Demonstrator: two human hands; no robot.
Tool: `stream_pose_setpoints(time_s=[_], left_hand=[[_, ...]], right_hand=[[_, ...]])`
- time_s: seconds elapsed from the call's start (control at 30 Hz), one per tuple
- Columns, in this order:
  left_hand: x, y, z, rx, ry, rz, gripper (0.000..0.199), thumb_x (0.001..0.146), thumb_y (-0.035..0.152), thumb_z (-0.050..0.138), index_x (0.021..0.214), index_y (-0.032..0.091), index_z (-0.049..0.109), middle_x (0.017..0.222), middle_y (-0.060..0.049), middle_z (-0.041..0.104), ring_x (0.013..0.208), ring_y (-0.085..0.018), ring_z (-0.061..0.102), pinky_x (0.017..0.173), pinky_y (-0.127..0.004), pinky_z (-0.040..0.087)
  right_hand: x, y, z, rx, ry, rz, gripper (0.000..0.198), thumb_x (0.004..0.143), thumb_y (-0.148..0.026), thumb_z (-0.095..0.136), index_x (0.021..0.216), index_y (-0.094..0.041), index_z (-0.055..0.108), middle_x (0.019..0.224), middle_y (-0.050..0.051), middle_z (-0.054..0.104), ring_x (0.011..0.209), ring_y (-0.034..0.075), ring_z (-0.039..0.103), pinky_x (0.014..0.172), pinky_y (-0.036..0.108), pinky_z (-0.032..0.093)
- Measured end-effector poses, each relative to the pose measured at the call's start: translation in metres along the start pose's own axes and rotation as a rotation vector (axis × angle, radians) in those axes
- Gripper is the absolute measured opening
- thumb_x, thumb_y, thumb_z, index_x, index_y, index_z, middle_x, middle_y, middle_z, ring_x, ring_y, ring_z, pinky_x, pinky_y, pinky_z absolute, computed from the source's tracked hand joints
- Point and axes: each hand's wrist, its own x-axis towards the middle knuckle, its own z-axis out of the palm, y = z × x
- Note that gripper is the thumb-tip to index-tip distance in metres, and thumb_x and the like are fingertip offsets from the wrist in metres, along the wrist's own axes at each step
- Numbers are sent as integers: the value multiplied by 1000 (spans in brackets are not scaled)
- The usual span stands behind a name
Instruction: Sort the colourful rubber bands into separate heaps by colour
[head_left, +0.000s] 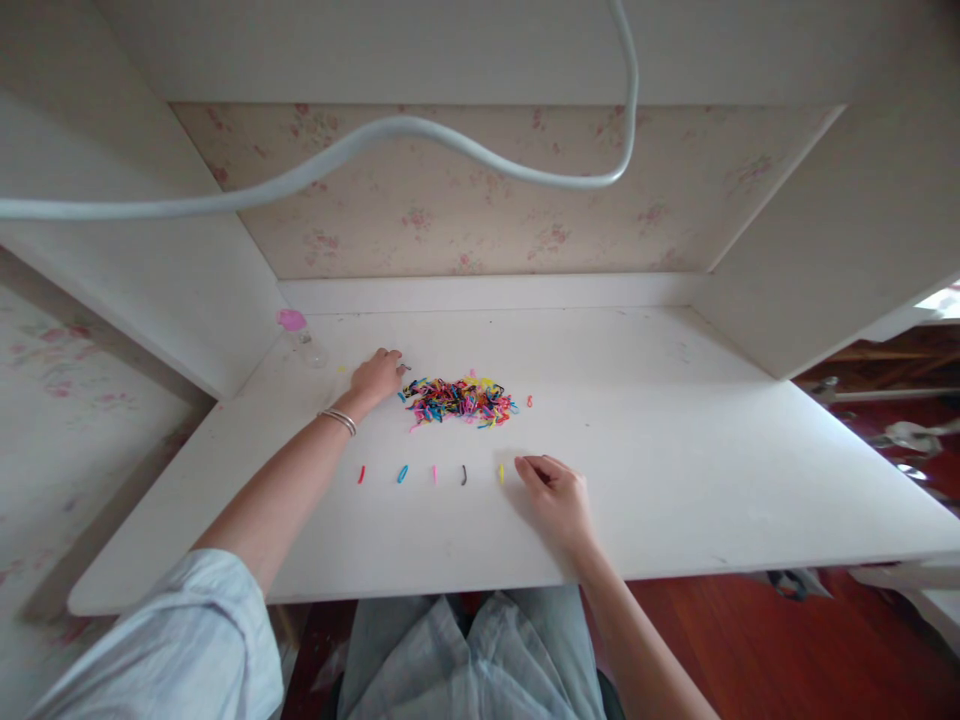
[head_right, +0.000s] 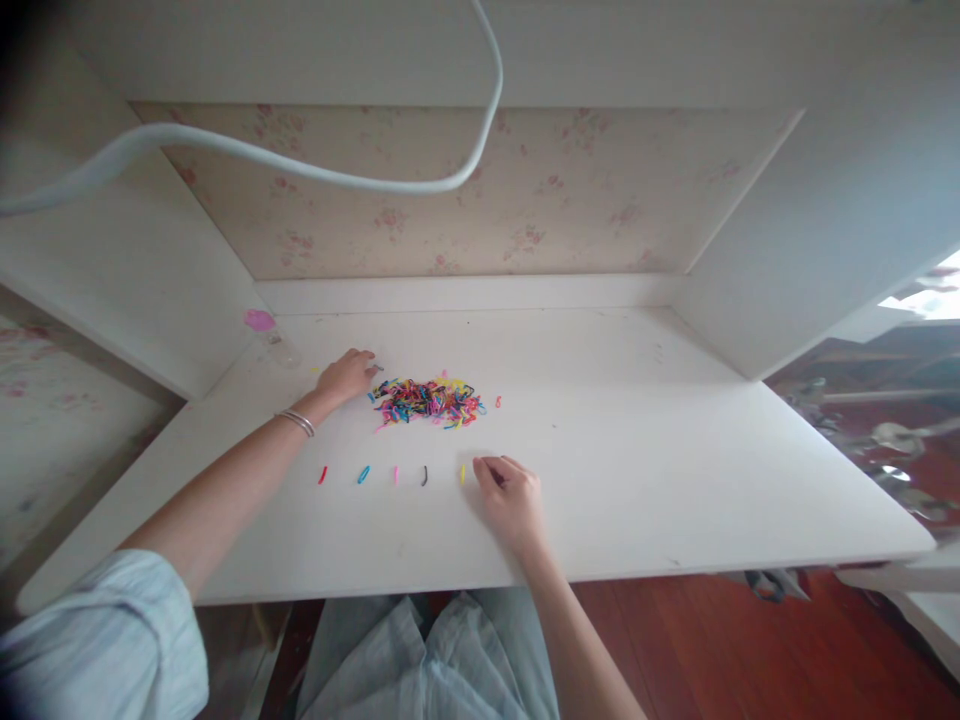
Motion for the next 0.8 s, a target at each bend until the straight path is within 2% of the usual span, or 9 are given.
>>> stream_pose_setpoints(time_s=[0.1,0.27,0.43,0.53,0.7,0.8], left_hand=[[2,4,-2,-5,-23,39,35,90,38,37,114,25,60,120,-9,55,103,-22,59,88,-33,45],[-6,7,-6,-15,-20,55,31,90,29,38,103,17,63,114,-12,58,100,-22,60,87,-33,45],[-27,15,-23,-71,27,84,29,91,27,36,104,18,60,111,-10,61,99,-19,59,87,-30,44],[-56,30,-35,-127,42,175,29,92,30,34,102,20,60,111,-7,62,99,-17,59,87,-27,44],[-126,61,-43,-214,-8,341,26,92,34,37,98,24,61,102,-2,67,90,-13,61,79,-24,44],[-162,76,-36,-246,-29,319,24,92,33,39,95,26,62,97,0,69,88,-14,63,76,-24,44]], right_hand=[[0,0,-1,4,1,2,39,88,-44,46,74,-18,73,65,3,64,60,14,55,57,24,37],[-1,0,-2,31,3,15,38,88,-44,47,72,-18,71,66,3,64,62,14,56,59,24,38],[-1,1,-3,40,1,20,37,88,-43,49,73,-18,72,66,2,64,63,14,56,59,23,38],[-2,1,-2,31,-11,8,37,88,-44,49,74,-18,71,64,2,62,61,14,54,57,23,37],[-3,1,-1,4,-41,-3,38,89,-45,48,74,-19,71,65,2,62,59,13,53,56,24,37],[-5,-1,-1,-14,-55,-11,38,90,-45,47,75,-19,71,65,2,62,59,13,54,56,23,37]])
